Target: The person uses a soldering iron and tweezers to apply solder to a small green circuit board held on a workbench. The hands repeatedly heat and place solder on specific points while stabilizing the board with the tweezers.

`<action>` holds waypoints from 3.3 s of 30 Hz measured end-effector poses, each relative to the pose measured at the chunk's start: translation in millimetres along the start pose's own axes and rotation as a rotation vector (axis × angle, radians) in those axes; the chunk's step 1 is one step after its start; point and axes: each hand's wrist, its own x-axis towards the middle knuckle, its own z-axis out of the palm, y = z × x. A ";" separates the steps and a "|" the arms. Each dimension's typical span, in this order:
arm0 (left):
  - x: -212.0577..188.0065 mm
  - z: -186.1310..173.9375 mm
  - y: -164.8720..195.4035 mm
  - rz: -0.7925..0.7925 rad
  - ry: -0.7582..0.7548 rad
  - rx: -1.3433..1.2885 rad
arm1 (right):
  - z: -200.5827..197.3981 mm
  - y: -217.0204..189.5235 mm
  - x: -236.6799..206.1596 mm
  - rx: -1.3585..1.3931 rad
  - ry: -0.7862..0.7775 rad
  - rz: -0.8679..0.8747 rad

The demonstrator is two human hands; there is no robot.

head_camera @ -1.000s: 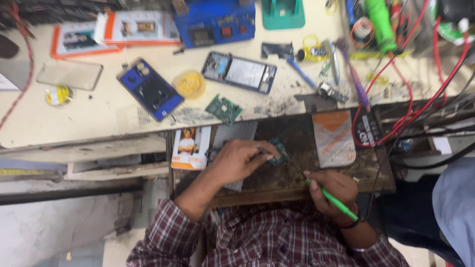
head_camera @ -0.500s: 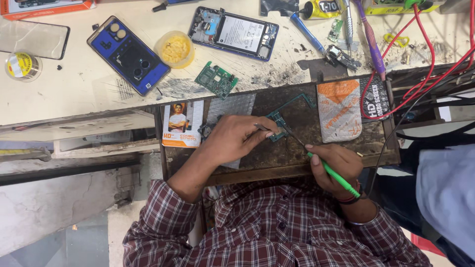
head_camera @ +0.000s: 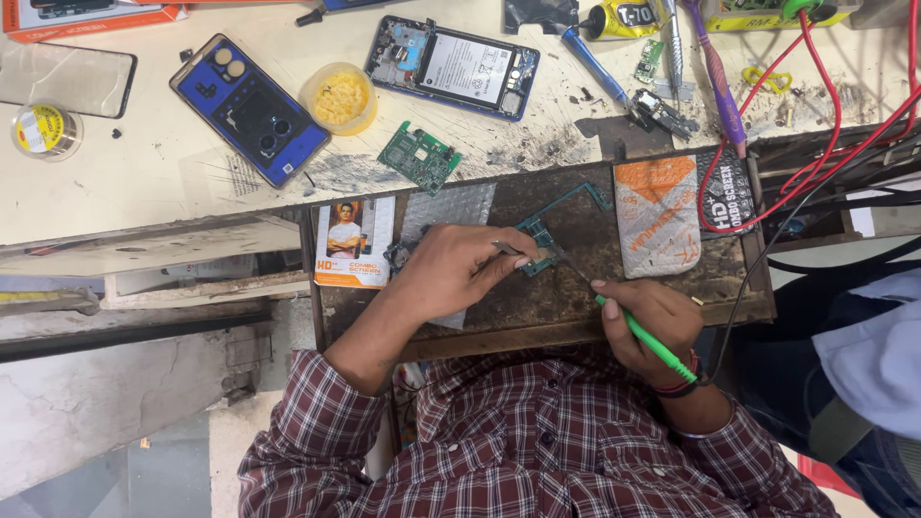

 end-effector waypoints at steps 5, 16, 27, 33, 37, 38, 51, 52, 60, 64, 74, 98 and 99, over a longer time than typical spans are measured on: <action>0.5 2.2 -0.8 -0.055 -0.023 0.012 | 1.4 3.5 -1.0 -0.012 0.012 -0.034; 2.3 -0.9 -0.2 -0.020 -0.006 0.013 | 0.1 5.6 -0.8 0.014 0.023 -0.018; 6.6 -4.1 4.5 -0.026 -0.003 0.013 | -5.0 3.0 4.3 0.012 0.023 -0.012; 6.5 -3.2 3.4 -0.047 -0.017 0.014 | -3.3 5.9 3.1 0.020 0.034 -0.021; 6.0 -3.0 2.6 -0.018 -0.001 0.022 | -3.0 7.2 2.7 0.001 0.034 -0.023; 5.9 -3.0 2.4 -0.007 0.003 0.023 | -3.3 7.0 2.6 0.003 0.031 -0.027; 5.5 -3.1 3.7 -0.042 -0.014 0.023 | -4.6 6.0 1.1 0.019 0.041 -0.022; 5.4 -3.1 3.7 -0.051 -0.017 0.022 | -4.5 6.3 0.7 0.018 0.042 -0.017; 4.1 -3.6 4.2 -0.017 0.011 0.018 | -3.7 6.9 -1.9 -0.014 0.048 0.012; 7.5 -2.1 3.6 -0.104 -0.039 0.023 | -5.1 7.4 1.0 -0.012 0.058 0.004; 9.5 -2.3 2.1 -0.085 -0.029 0.025 | -5.7 7.4 3.8 -0.023 0.055 0.018; 16.9 -12.2 13.5 -0.146 -0.056 0.003 | -17.4 -5.3 19.6 -0.053 0.051 0.030; 16.0 -12.9 16.0 -0.133 -0.053 0.008 | -18.1 -5.9 18.6 -0.034 0.056 0.008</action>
